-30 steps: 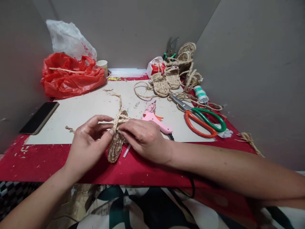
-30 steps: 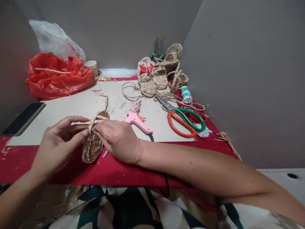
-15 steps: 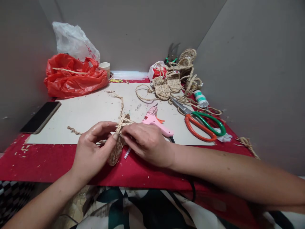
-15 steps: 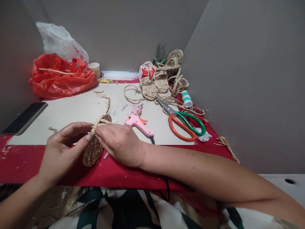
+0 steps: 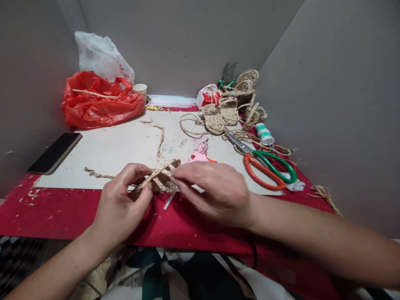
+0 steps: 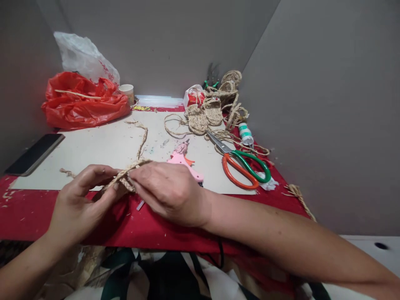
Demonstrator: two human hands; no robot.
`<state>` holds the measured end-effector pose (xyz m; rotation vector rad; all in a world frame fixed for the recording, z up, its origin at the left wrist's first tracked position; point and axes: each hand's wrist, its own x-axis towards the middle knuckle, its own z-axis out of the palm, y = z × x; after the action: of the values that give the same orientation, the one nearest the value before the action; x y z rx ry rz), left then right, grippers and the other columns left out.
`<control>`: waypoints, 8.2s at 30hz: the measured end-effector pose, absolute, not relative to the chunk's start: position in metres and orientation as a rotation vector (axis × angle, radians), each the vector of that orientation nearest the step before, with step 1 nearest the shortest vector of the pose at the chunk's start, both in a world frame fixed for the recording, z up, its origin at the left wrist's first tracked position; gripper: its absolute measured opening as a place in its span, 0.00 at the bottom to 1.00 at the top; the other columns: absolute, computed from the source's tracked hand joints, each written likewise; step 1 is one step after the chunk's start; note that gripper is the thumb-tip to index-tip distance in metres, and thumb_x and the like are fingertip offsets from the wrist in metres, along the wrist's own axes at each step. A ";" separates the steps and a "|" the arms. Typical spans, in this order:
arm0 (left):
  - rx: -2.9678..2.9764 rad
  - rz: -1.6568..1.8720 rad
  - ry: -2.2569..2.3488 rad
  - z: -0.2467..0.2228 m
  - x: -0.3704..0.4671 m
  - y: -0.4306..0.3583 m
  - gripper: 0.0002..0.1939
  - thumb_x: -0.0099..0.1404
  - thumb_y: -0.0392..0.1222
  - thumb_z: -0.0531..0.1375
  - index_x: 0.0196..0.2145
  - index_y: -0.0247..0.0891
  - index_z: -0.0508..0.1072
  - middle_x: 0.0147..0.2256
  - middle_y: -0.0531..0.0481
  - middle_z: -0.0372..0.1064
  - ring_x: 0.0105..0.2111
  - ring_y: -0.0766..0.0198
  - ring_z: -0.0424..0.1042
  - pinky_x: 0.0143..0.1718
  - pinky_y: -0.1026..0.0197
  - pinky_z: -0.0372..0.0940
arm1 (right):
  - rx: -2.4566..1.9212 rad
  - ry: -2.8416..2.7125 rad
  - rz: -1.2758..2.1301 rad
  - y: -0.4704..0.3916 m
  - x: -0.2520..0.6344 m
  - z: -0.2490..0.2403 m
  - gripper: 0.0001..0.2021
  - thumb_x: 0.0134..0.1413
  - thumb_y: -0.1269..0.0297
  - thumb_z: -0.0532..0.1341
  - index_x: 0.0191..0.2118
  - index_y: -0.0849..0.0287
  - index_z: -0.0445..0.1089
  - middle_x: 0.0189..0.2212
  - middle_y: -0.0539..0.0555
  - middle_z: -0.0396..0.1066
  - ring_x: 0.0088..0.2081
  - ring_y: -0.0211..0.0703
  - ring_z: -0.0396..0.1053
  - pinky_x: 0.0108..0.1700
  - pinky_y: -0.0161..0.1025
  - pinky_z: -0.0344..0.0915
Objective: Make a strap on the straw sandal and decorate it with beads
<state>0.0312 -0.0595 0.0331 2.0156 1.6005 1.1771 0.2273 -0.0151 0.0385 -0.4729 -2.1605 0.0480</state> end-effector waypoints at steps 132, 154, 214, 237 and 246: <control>2.715 1.273 1.142 -0.004 0.029 -0.069 0.13 0.60 0.25 0.59 0.43 0.32 0.71 0.35 0.43 0.77 0.36 0.62 0.76 0.41 0.62 0.72 | -0.866 -2.760 1.536 0.026 0.204 0.085 0.06 0.57 0.74 0.54 0.29 0.62 0.61 0.24 0.47 0.62 0.26 0.32 0.58 0.28 0.29 0.57; 2.435 1.497 1.226 -0.006 0.030 -0.063 0.19 0.59 0.26 0.61 0.48 0.36 0.70 0.37 0.44 0.77 0.35 0.62 0.76 0.38 0.62 0.72 | -0.979 -2.407 1.243 0.028 0.214 0.088 0.09 0.58 0.67 0.55 0.36 0.66 0.71 0.25 0.49 0.66 0.26 0.33 0.60 0.29 0.30 0.58; 0.758 1.783 0.979 0.027 0.016 -0.039 0.17 0.48 0.46 0.70 0.37 0.36 0.78 0.34 0.47 0.79 0.35 0.58 0.77 0.41 0.58 0.70 | -0.952 -2.062 0.756 -0.003 0.210 0.056 0.19 0.62 0.55 0.55 0.50 0.64 0.67 0.35 0.56 0.74 0.31 0.39 0.69 0.33 0.36 0.65; 0.844 1.748 0.916 0.034 0.035 -0.052 0.17 0.57 0.47 0.66 0.42 0.36 0.77 0.38 0.47 0.78 0.37 0.59 0.76 0.40 0.61 0.69 | -0.791 -2.090 1.126 -0.018 0.189 0.050 0.18 0.65 0.51 0.49 0.32 0.60 0.63 0.26 0.53 0.69 0.28 0.39 0.66 0.31 0.35 0.67; 0.763 1.732 0.788 0.040 0.033 -0.045 0.15 0.54 0.44 0.67 0.39 0.36 0.78 0.37 0.47 0.79 0.39 0.57 0.76 0.42 0.59 0.69 | -0.827 -1.962 1.410 -0.016 0.184 0.050 0.23 0.60 0.42 0.50 0.39 0.61 0.62 0.21 0.48 0.65 0.21 0.37 0.64 0.26 0.36 0.66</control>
<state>0.0325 -0.0451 0.0402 0.7628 0.7882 1.7319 0.1842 -0.0161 0.0499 -0.8269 -1.9615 1.4099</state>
